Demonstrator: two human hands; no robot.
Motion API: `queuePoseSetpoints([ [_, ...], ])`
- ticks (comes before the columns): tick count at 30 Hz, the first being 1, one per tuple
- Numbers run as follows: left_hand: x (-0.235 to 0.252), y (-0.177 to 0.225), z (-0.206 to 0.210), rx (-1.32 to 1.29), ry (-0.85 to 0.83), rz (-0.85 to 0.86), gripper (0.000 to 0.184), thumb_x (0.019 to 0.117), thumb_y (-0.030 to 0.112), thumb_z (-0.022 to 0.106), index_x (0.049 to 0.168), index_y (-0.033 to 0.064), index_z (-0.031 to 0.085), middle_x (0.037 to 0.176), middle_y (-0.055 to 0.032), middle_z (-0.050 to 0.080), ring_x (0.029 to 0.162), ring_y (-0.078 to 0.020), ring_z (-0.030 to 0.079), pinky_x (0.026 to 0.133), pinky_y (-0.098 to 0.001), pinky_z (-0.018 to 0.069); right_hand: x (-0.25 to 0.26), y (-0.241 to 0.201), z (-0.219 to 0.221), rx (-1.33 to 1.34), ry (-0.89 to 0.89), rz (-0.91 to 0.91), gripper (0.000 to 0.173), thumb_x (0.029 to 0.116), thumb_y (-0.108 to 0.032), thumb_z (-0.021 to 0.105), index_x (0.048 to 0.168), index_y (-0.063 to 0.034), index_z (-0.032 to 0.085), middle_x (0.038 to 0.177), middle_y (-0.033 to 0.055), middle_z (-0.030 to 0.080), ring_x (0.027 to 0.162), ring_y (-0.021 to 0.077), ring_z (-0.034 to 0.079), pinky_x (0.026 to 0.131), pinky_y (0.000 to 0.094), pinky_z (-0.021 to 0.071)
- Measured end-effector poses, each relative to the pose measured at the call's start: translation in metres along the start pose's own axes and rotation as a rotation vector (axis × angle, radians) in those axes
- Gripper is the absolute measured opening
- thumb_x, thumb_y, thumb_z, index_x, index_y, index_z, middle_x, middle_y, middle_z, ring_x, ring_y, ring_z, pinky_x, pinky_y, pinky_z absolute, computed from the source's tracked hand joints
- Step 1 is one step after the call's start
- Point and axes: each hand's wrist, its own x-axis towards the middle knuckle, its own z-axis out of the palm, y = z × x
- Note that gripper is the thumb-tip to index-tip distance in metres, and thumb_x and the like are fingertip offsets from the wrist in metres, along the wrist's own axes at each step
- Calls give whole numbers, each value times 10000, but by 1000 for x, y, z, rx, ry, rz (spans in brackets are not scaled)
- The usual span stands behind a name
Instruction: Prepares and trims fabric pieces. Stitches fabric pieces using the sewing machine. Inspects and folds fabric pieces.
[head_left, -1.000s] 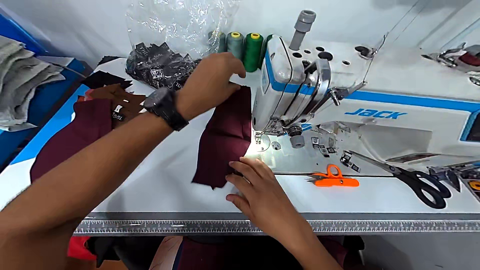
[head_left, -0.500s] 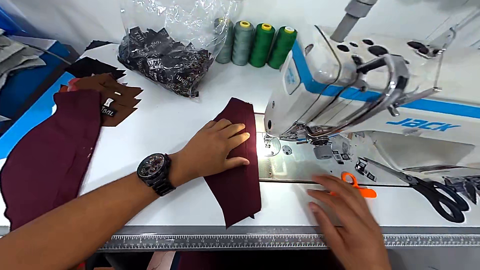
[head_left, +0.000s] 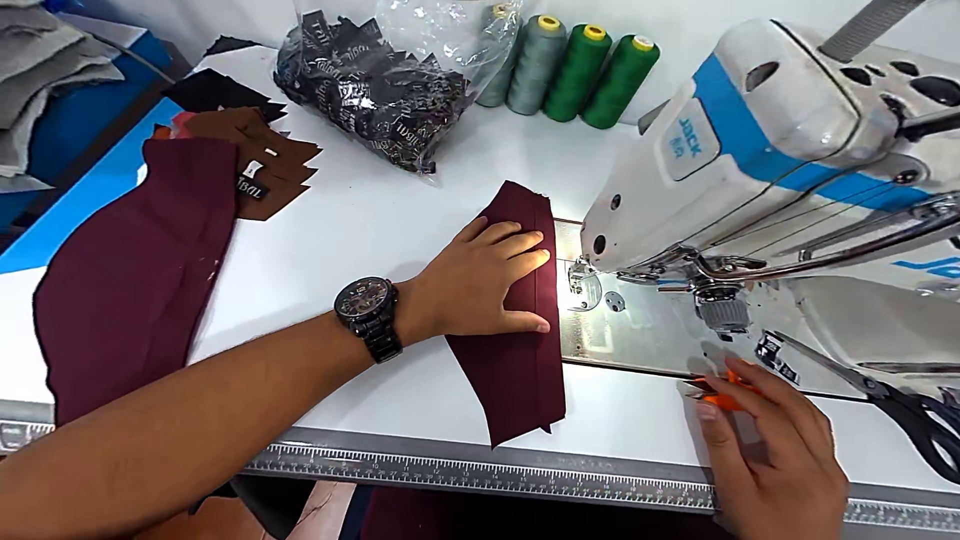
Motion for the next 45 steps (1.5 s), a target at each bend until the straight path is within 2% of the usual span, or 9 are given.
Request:
queuePoseSetpoints([
  [4, 2, -1, 1, -13, 11, 13, 883, 883, 809, 458, 1503, 185, 532, 1604, -51, 442, 1503, -298, 365, 1206, -610, 250, 0, -14, 2, -5, 48, -48, 321, 1018, -334, 578, 1099, -66, 736, 1245, 189, 683, 1268, 326, 582, 1086, 488, 424],
  [9, 2, -1, 3, -11, 10, 13, 896, 877, 824, 441, 1506, 192, 528, 1606, -43, 439, 1507, -297, 358, 1207, -611, 250, 3, -51, 15, 169, -35, -118, 269, 1012, -360, 604, 1111, -148, 736, 1193, 79, 700, 1214, 231, 610, 1040, 435, 486],
  [14, 0, -2, 5, -36, 35, 37, 879, 882, 802, 454, 1490, 174, 545, 1584, -47, 469, 1497, -304, 373, 1195, -611, 269, 1, -84, 30, 252, -62, -131, 197, 980, -353, 641, 1012, -206, 767, 1014, -7, 702, 1051, 163, 635, 901, 382, 518],
  [16, 2, -2, 4, -25, 26, 33, 893, 876, 817, 437, 1499, 185, 534, 1588, -40, 463, 1502, -296, 364, 1203, -604, 257, -2, -94, 34, 236, -85, -113, 212, 954, -381, 661, 1023, -217, 776, 1039, -18, 701, 1062, 163, 630, 884, 386, 525],
  [19, 2, -4, 5, -8, 28, 28, 908, 867, 839, 417, 1497, 197, 538, 1591, -32, 459, 1505, -290, 360, 1205, -599, 255, -5, -108, 37, 169, -155, -139, 308, 968, -445, 643, 1188, -256, 747, 1247, -14, 669, 1195, 194, 589, 961, 427, 505],
  [25, 2, -5, 5, -12, 17, 27, 841, 918, 788, 393, 1507, 204, 525, 1600, -25, 446, 1515, -284, 343, 1208, -604, 243, -10, -108, 41, 82, -185, -209, 345, 1008, -466, 576, 1196, -240, 756, 1443, -57, 614, 1343, 202, 530, 1080, 434, 437],
  [32, 2, -5, 4, -21, 25, 24, 798, 937, 741, 410, 1505, 192, 525, 1597, -16, 452, 1517, -273, 341, 1214, -600, 235, -10, -106, 45, 71, -170, -219, 365, 1020, -483, 528, 1187, -247, 752, 1423, -64, 633, 1350, 195, 539, 1088, 437, 435],
  [37, 2, -3, 3, -71, 48, -12, 903, 902, 742, 496, 1562, 131, 418, 1563, -50, 489, 1498, -270, 377, 1225, -587, 227, -10, -106, 46, 63, -161, -216, 371, 1021, -495, 521, 1198, -257, 745, 1421, -65, 635, 1344, 190, 543, 1086, 428, 432],
  [45, 2, 0, -1, 31, 97, -6, 785, 959, 715, 407, 1504, 162, 525, 1584, -49, 469, 1519, -283, 343, 1223, -597, 221, -11, -107, 47, 52, -137, -216, 375, 1018, -499, 520, 1195, -257, 745, 1396, -64, 654, 1333, 190, 559, 1083, 426, 444],
])
